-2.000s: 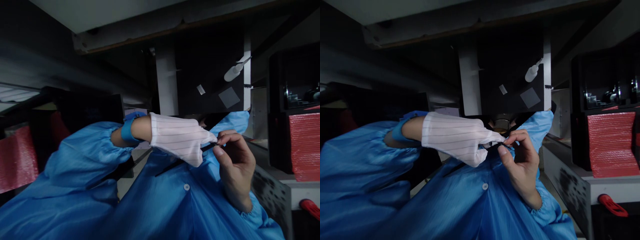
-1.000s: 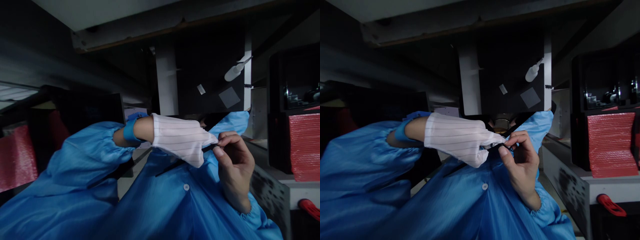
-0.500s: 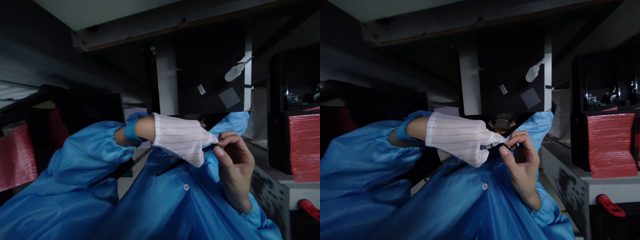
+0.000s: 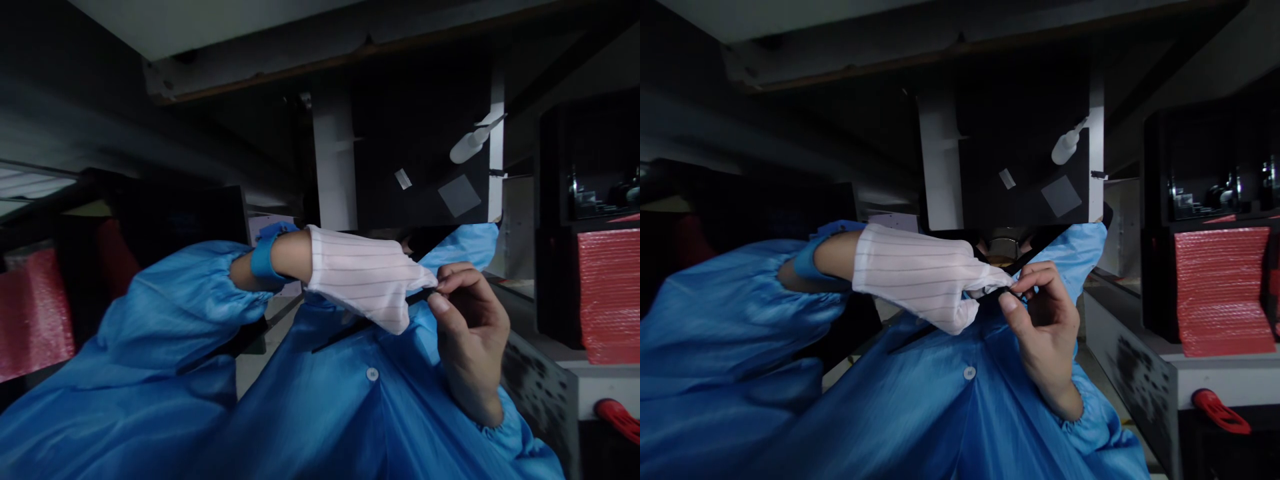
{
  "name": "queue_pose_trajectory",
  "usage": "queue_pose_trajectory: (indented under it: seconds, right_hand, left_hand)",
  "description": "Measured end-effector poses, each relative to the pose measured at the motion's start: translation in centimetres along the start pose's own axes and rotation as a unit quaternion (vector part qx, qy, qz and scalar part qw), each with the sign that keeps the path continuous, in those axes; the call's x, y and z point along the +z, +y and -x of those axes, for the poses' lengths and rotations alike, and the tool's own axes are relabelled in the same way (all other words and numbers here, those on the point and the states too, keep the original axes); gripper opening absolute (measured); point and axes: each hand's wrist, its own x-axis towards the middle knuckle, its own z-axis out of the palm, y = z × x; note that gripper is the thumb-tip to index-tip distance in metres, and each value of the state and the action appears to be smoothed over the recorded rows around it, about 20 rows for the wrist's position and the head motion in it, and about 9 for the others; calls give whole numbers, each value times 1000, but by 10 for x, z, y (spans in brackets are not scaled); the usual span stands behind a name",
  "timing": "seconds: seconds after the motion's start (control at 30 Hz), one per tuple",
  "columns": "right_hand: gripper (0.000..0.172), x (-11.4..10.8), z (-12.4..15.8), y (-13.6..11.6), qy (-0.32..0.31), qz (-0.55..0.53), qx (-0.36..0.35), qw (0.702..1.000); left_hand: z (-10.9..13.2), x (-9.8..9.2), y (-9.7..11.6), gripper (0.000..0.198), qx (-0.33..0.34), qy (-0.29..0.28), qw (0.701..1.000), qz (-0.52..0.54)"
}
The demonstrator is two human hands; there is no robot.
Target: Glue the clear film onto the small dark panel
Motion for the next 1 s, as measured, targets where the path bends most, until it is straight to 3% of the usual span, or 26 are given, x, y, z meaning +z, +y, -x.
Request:
queue_pose_trajectory:
  seconds: [0.2, 0.67, 0.8, 0.87, 1.0]
  right_hand:
    - [11, 0, 0, 1, 1, 4, 1, 1000]
    - [14, -1, -1, 0, -3, 16, 12, 1000]
    - [14, 0, -2, 2, -8, -2, 1, 1000]
    - [15, -2, -2, 4, -9, -10, -6, 1000]
    - [30, -13, -4, 15, -40, 14, -6, 999]
  left_hand:
    - [-6, -12, 6, 30, -40, -98, 992, 69]
    - [-6, -18, 15, 17, -90, -121, 988, 46]
    - [-4, -19, 13, 14, -86, -103, 989, 59]
    - [-2, -20, 12, 24, -90, -103, 989, 61]
    - [4, -22, 9, 62, -84, -98, 988, 84]
